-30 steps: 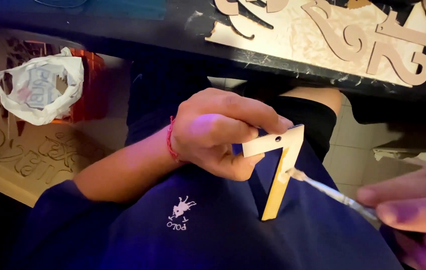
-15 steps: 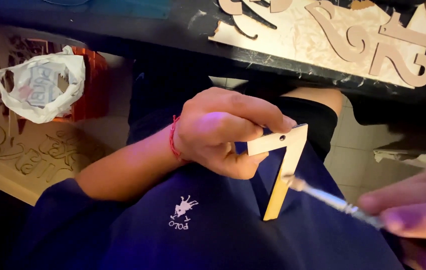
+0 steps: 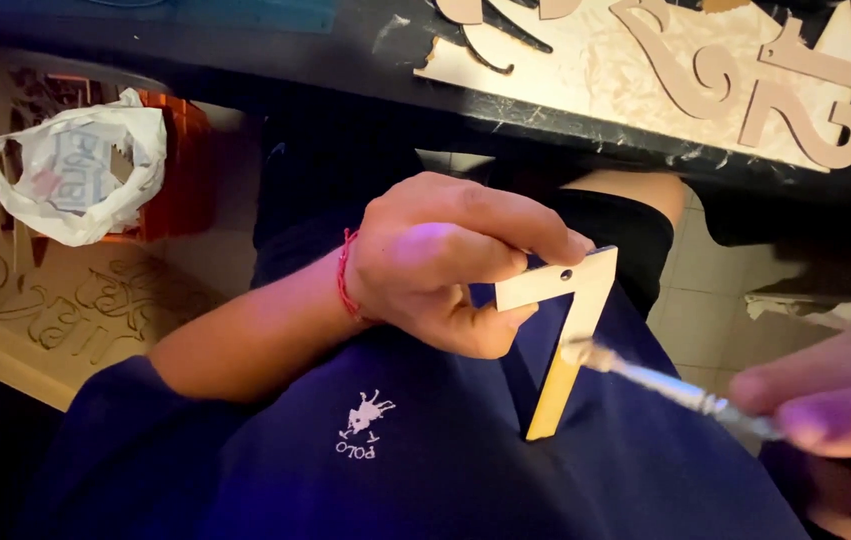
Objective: A person is painting wooden number cutouts using a paintbrush and a small jar of paint at a desk.
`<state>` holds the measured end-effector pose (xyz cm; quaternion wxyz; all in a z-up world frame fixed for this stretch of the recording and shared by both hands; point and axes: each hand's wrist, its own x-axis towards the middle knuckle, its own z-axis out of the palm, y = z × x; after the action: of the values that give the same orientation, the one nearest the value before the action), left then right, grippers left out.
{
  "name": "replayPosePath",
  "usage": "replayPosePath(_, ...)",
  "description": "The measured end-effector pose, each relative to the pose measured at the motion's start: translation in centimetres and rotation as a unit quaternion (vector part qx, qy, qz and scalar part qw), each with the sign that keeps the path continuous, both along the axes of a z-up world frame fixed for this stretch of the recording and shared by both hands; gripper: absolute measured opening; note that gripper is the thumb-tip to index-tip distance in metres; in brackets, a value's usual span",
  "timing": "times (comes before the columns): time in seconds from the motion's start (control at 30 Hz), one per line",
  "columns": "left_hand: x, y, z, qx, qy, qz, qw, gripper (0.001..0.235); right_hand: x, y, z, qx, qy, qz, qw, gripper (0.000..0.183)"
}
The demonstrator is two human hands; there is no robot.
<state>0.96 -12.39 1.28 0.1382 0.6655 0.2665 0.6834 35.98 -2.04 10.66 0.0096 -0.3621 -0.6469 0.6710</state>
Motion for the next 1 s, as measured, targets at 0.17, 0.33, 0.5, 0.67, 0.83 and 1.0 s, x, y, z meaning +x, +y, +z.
replayPosePath(0.17, 0.1, 0.2, 0.1, 0.009, -0.005, -0.005, 1.0, 0.017, -2.5, -1.0, 1.3, -0.388, 0.136, -0.216, 0.886, 0.041)
replayPosePath(0.33, -0.2, 0.0, 0.0, -0.006, 0.003, -0.009, 1.0, 0.013, -4.3, -0.6, -0.1, 0.389, 0.179, 0.249, 0.868, 0.028)
replayPosePath(0.5, 0.4, 0.3, -0.4, -0.016, -0.038, -0.005, 0.999, 0.01, -4.1, -0.3, 1.9, 0.298, 0.05, 0.301, 0.905, 0.034)
replayPosePath(0.67, 0.5, 0.5, -0.3, -0.026, -0.047, -0.009, 0.998, 0.01, -1.8, -0.3, 0.1, -0.226, 0.271, 0.084, 0.932, 0.036)
replayPosePath(0.83, 0.4, 0.7, -0.8, 0.0, -0.054, -0.002, 0.999, 0.011, -4.6, -1.8, 1.4, 0.387, 0.062, 0.25, 0.885, 0.033)
replayPosePath(1.0, -0.4, 1.7, -0.2, 0.035, -0.045, 0.02, 0.998, 0.014, -1.5, -2.5, -1.8, 0.375, 0.124, 0.18, 0.901, 0.026)
